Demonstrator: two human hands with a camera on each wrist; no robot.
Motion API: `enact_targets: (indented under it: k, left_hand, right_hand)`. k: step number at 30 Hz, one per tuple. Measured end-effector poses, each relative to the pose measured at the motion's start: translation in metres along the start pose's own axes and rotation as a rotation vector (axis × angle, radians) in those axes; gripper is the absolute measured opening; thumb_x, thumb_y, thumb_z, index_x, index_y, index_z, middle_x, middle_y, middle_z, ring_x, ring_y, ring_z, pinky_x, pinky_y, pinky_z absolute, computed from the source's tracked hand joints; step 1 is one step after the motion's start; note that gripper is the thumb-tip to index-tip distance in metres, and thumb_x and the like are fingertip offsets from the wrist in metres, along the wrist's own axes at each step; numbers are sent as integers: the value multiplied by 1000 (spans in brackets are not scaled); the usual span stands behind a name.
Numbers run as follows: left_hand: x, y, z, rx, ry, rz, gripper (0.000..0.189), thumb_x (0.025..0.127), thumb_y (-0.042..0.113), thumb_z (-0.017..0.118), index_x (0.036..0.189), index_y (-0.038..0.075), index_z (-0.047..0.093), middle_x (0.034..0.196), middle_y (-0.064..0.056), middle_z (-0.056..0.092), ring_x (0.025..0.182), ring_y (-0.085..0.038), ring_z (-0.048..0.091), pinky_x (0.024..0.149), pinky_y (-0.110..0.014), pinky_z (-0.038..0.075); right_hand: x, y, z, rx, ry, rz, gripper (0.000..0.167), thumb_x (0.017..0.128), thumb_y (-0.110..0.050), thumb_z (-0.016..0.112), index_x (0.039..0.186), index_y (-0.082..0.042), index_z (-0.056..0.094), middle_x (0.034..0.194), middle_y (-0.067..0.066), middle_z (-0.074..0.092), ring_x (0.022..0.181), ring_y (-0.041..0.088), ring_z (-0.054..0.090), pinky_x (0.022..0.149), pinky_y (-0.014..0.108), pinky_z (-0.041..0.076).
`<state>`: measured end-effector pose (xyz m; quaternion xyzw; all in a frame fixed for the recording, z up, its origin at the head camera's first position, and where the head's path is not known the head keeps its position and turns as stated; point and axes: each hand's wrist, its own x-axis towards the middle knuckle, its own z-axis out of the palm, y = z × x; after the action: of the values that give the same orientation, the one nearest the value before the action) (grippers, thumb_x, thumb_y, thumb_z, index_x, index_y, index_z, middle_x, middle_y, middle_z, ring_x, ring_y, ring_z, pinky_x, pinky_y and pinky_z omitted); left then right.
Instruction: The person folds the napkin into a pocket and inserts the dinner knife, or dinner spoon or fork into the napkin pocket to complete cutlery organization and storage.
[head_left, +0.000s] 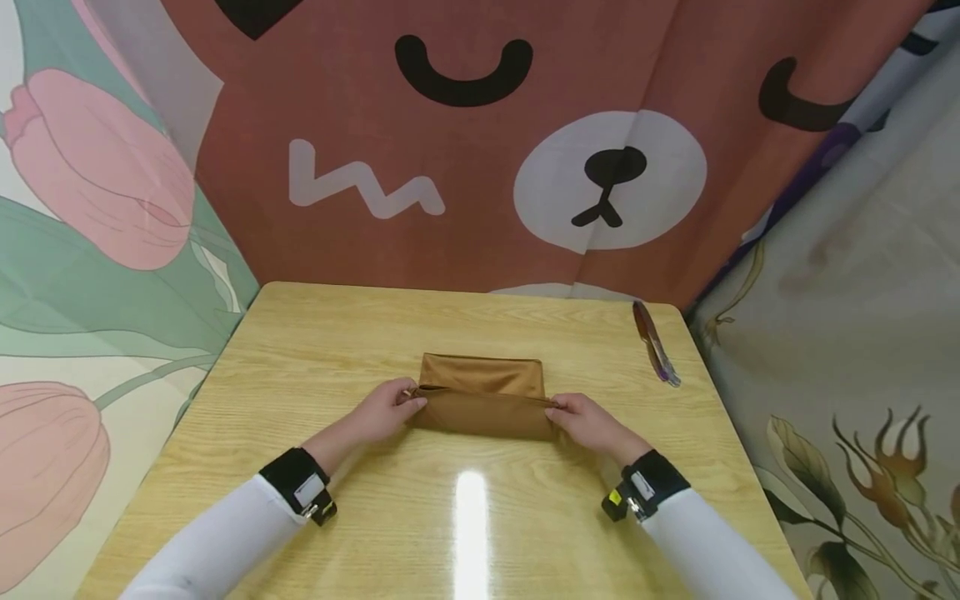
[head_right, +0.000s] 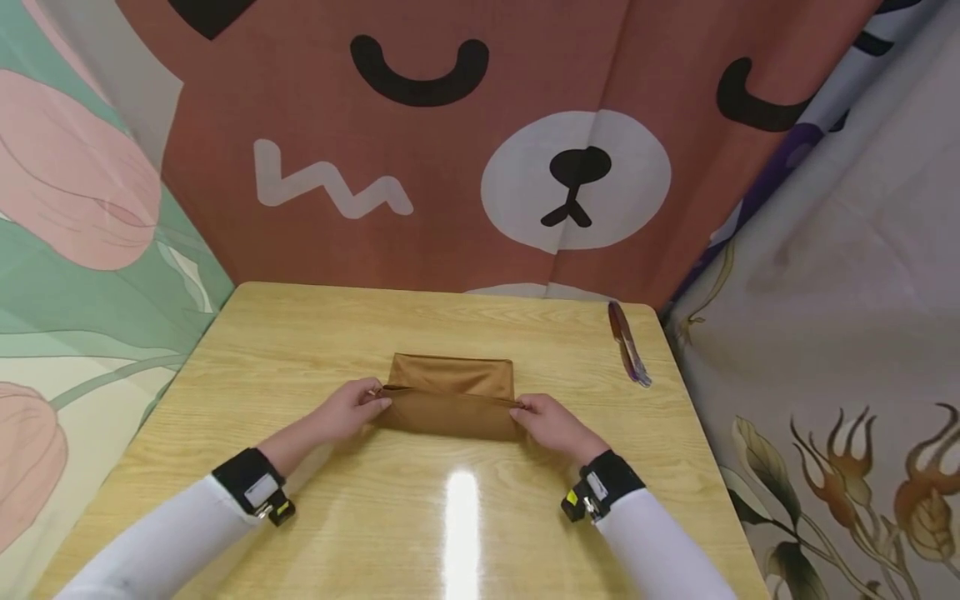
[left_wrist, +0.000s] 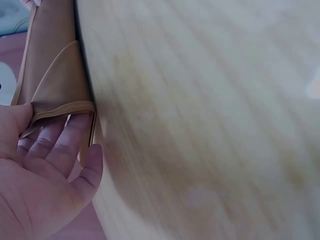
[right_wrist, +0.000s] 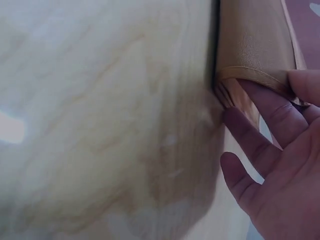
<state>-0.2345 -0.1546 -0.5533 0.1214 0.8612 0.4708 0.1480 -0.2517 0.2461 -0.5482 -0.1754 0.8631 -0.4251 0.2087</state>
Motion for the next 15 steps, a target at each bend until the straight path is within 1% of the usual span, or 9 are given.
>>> enact_targets:
  k: [1, 3, 6, 9, 11, 15]
  left_hand:
    - [2, 0, -1, -21, -6, -11, 19, 105, 24, 61, 94, 9, 57, 60, 4, 45, 49, -10, 43, 46, -22, 38]
    - [5, 0, -3, -28, -10, -30, 23, 105, 24, 61, 90, 9, 54, 62, 4, 44, 51, -10, 43, 48, -23, 38]
    - [11, 1, -4, 3, -1, -53, 28, 105, 26, 60, 84, 10, 51, 63, 4, 42, 53, -11, 41, 51, -24, 38]
    - [16, 3, -4, 45, 10, -74, 33, 105, 26, 61, 78, 12, 48, 62, 4, 40, 54, -11, 39, 54, -26, 37]
    - [19, 3, -4, 66, 14, -91, 36, 104, 26, 61, 74, 14, 46, 62, 5, 39, 54, -11, 39, 56, -26, 37]
    - [23, 3, -4, 73, 2, -140, 39, 104, 25, 61, 70, 15, 44, 60, 4, 39, 53, -12, 39, 56, -27, 36]
  right_hand:
    - [3, 0, -1, 8, 1, 0, 31, 108, -23, 53, 81, -6, 52, 67, -3, 43, 57, 10, 41, 56, 25, 39]
    - [8, -1, -2, 26, 0, 10, 31, 107, -21, 53, 81, -4, 52, 68, -1, 44, 57, 12, 42, 56, 25, 39]
    - [16, 0, -4, 37, 0, 39, 31, 107, -19, 53, 82, -2, 54, 68, 0, 47, 59, 13, 44, 57, 26, 39]
    - [22, 1, -4, 17, -7, 77, 29, 107, -18, 52, 82, -3, 56, 69, -1, 46, 60, 13, 44, 57, 26, 39]
    - [26, 0, -4, -18, 0, 94, 30, 106, -18, 53, 80, -5, 55, 68, -3, 44, 59, 12, 43, 57, 25, 37]
    - [32, 0, -2, -49, 17, 111, 31, 105, -19, 55, 77, -8, 55, 66, -4, 44, 59, 12, 43, 57, 25, 36]
